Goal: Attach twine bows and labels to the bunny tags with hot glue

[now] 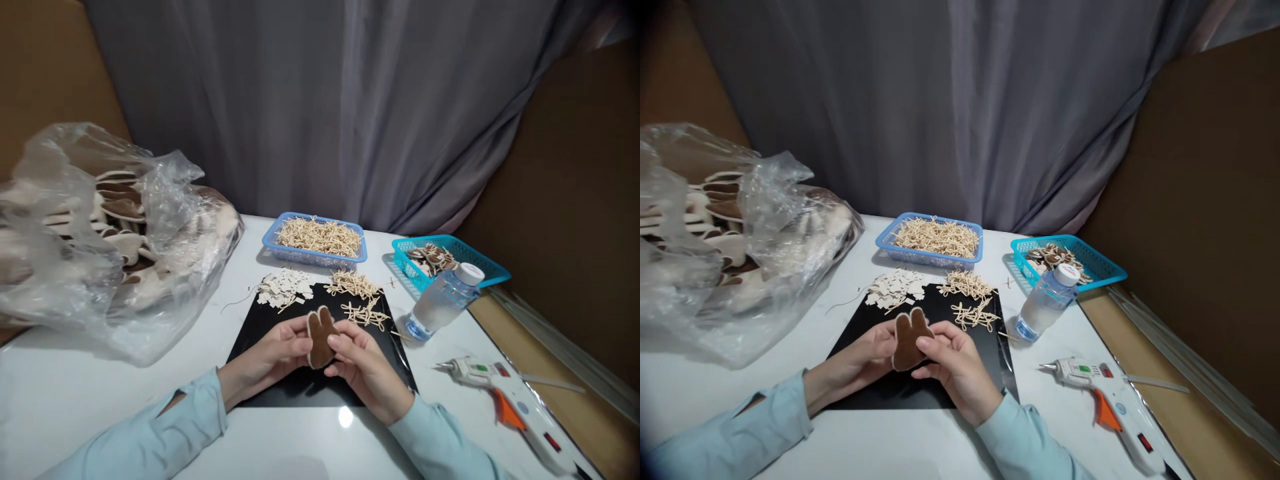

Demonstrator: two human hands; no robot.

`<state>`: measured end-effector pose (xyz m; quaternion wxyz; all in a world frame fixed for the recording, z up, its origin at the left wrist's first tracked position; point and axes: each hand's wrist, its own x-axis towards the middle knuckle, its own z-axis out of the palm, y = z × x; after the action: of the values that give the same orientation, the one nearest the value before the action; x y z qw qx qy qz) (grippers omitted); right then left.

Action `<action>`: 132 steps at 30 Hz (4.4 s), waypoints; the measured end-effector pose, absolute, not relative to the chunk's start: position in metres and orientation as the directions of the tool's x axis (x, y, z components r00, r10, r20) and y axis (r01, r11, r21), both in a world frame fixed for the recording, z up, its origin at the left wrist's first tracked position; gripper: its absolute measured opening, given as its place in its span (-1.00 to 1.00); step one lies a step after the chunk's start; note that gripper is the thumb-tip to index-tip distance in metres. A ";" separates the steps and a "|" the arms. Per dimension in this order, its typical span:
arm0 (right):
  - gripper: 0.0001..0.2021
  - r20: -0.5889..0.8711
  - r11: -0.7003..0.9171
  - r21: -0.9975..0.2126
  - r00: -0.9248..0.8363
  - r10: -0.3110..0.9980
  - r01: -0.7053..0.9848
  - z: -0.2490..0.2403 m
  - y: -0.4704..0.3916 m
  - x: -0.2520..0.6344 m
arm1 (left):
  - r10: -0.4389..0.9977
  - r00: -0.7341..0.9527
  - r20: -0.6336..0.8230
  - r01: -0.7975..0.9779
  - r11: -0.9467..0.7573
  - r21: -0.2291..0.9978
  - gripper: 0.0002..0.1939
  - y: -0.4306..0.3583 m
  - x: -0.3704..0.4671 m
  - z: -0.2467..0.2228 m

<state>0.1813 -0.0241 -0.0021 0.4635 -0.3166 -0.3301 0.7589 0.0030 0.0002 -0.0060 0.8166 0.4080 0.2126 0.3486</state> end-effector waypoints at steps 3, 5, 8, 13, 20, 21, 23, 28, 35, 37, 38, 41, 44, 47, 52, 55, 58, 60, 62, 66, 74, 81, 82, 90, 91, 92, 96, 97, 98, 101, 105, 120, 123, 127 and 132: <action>-0.67 -0.191 -0.386 -0.796 -0.412 0.891 -0.467 -0.006 -0.025 0.181 | 0.705 0.703 -0.089 -0.347 0.450 0.823 -0.64 0.001 0.002 -0.006; -0.69 -0.199 -0.406 -0.795 -0.438 0.877 -0.451 -0.007 -0.025 0.181 | 0.691 0.716 -0.102 -0.326 0.460 0.826 -0.62 0.001 0.001 -0.005; -0.72 -0.188 -0.416 -0.799 -0.477 0.859 -0.434 -0.007 -0.025 0.181 | 0.656 0.750 -0.086 -0.291 0.445 0.847 -0.59 0.001 0.001 -0.005; -0.74 -0.159 -0.424 -0.801 -0.533 0.831 -0.422 -0.011 -0.027 0.181 | 0.618 0.782 -0.086 -0.237 0.422 0.875 -0.60 -0.001 0.002 -0.003; -0.76 -0.159 -0.430 -0.797 -0.540 0.827 -0.424 -0.012 -0.029 0.181 | 0.617 0.780 -0.104 -0.224 0.431 0.874 -0.64 -0.002 0.003 -0.001; -0.76 -0.156 -0.426 -0.797 -0.537 0.829 -0.427 -0.011 -0.030 0.180 | 0.617 0.780 -0.104 -0.226 0.433 0.873 -0.65 -0.002 0.003 -0.002; -0.76 -0.159 -0.419 -0.799 -0.521 0.839 -0.432 -0.010 -0.031 0.180 | 0.619 0.778 -0.102 -0.233 0.437 0.869 -0.65 -0.002 0.003 -0.002; -0.75 -0.155 -0.427 -0.788 -0.529 0.835 -0.443 -0.009 -0.033 0.177 | 0.658 0.738 -0.147 -0.220 0.441 0.870 -0.66 -0.002 0.000 -0.004; -0.71 -0.137 -0.430 -0.775 -0.541 0.830 -0.464 -0.008 -0.035 0.176 | 0.664 0.731 -0.160 -0.199 0.432 0.879 -0.68 -0.002 -0.001 -0.003; -0.72 -0.131 -0.415 -0.781 -0.527 0.840 -0.467 -0.009 -0.035 0.176 | 0.669 0.725 -0.163 -0.192 0.424 0.885 -0.68 -0.002 -0.001 -0.004; -0.72 -0.129 -0.410 -0.783 -0.523 0.842 -0.468 -0.009 -0.034 0.176 | 0.670 0.724 -0.164 -0.187 0.420 0.888 -0.67 -0.001 -0.001 -0.005; -0.69 -0.140 -0.421 -0.782 -0.528 0.838 -0.460 -0.010 -0.034 0.175 | 0.663 0.731 -0.161 -0.167 0.403 0.900 -0.63 0.000 -0.001 -0.007; -0.68 -0.151 -0.426 -0.784 -0.527 0.836 -0.452 -0.009 -0.034 0.175 | 0.661 0.735 -0.151 -0.153 0.379 0.913 -0.63 0.001 -0.002 -0.009; -0.65 -0.165 -0.426 -0.785 -0.512 0.843 -0.449 -0.007 -0.035 0.175 | 0.663 0.734 -0.145 -0.149 0.366 0.918 -0.65 0.000 -0.001 -0.010; -0.63 -0.192 -0.424 -0.794 -0.482 0.855 -0.436 -0.005 -0.037 0.174 | 0.676 0.721 -0.154 -0.149 0.368 0.918 -0.67 -0.001 0.000 -0.011; -0.63 -0.148 -0.389 -0.807 -0.485 0.862 -0.444 -0.004 -0.033 0.173 | 0.695 0.706 -0.134 -0.183 0.362 0.914 -0.65 0.001 0.001 -0.010; -0.61 -0.085 -0.301 -0.871 -0.485 0.870 -0.387 0.002 -0.031 0.176 | 0.690 0.716 -0.105 -0.232 0.378 0.896 -0.65 0.003 0.001 -0.009; -0.59 -0.040 -0.152 -0.958 -0.415 0.909 -0.243 0.010 -0.036 0.184 | 0.696 0.711 -0.102 -0.265 0.400 0.878 -0.67 0.004 0.000 -0.008; -0.63 0.041 0.047 -0.999 -0.267 0.963 0.015 0.020 -0.050 0.195 | 0.719 0.684 -0.121 -0.276 0.409 0.870 -0.69 0.004 -0.001 -0.007; -0.84 0.236 0.210 -0.880 0.009 0.972 0.426 0.030 -0.089 0.233 | 0.703 0.698 -0.137 -0.233 0.404 0.884 -0.69 0.005 -0.001 -0.005; -0.44 0.196 0.028 -0.927 0.419 0.887 0.373 0.020 -0.071 0.308 | 0.649 0.751 -0.124 -0.167 0.368 0.915 -0.70 0.005 0.000 -0.005; -0.07 0.409 0.074 -0.786 0.427 0.806 0.613 0.045 -0.008 0.329 | 0.636 0.765 -0.107 -0.162 0.350 0.922 -0.72 0.005 -0.002 -0.005; -0.16 0.395 0.075 -0.781 0.396 0.829 0.621 0.047 -0.002 0.330 | 0.640 0.760 -0.111 -0.164 0.354 0.921 -0.72 0.005 -0.002 -0.004; -0.48 0.468 0.133 -0.689 0.297 0.833 0.713 0.074 0.001 0.312 | 0.669 0.726 -0.158 -0.157 0.384 0.910 -0.63 0.007 -0.004 -0.008; -0.47 0.478 0.175 -0.697 0.269 0.836 0.695 0.081 -0.001 0.304 | 0.667 0.729 -0.155 -0.164 0.389 0.906 -0.63 0.008 -0.006 -0.008; -0.47 0.477 0.222 -0.721 0.239 0.846 0.657 0.089 -0.002 0.294 | 0.664 0.733 -0.149 -0.174 0.395 0.902 -0.63 0.009 -0.009 -0.009; -0.51 0.429 0.357 -0.815 0.062 0.901 0.456 0.104 0.002 0.247 | 0.682 0.725 -0.097 -0.258 0.399 0.880 -0.64 0.018 -0.032 -0.008; -0.52 0.419 0.368 -0.825 0.026 0.908 0.429 0.103 0.005 0.234 | 0.702 0.706 -0.087 -0.286 0.395 0.873 -0.63 0.021 -0.039 -0.008; -0.54 0.411 0.376 -0.831 -0.005 0.912 0.410 0.099 0.008 0.222 | 0.726 0.684 -0.078 -0.312 0.387 0.867 -0.62 0.023 -0.047 -0.007; -0.56 0.390 0.388 -0.840 -0.075 0.918 0.380 0.079 0.019 0.188 | 0.782 0.620 -0.063 -0.360 0.354 0.863 -0.65 0.030 -0.064 -0.005; -0.57 0.416 0.417 -0.812 -0.096 0.904 0.408 0.056 0.027 0.160 | 0.807 0.588 -0.058 -0.371 0.333 0.867 -0.66 0.034 -0.070 -0.005; -0.75 0.140 0.298 -0.752 -0.300 0.944 0.588 0.029 -0.065 0.180 | 0.757 0.650 -0.065 -0.325 0.354 0.877 -0.71 0.036 -0.066 -0.010; -0.75 0.251 0.374 -0.738 -0.286 0.925 0.562 0.033 -0.085 0.179 | 0.712 0.698 -0.070 -0.269 0.352 0.897 -0.72 0.031 -0.060 -0.005; -0.78 0.388 0.462 -0.700 -0.252 0.886 0.544 0.034 -0.092 0.184 | 0.633 0.770 -0.078 -0.166 0.318 0.934 -0.77 0.021 -0.042 0.002; -0.83 0.508 0.595 -0.616 -0.317 0.801 0.515 0.033 -0.098 0.189 | 0.627 0.779 -0.032 -0.087 0.158 0.984 -0.85 0.012 -0.010 0.004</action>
<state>0.1892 -0.0975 0.0331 0.4112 -0.4150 -0.7929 0.1736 -0.0104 0.0117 0.0042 0.7271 0.6005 0.2246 0.2454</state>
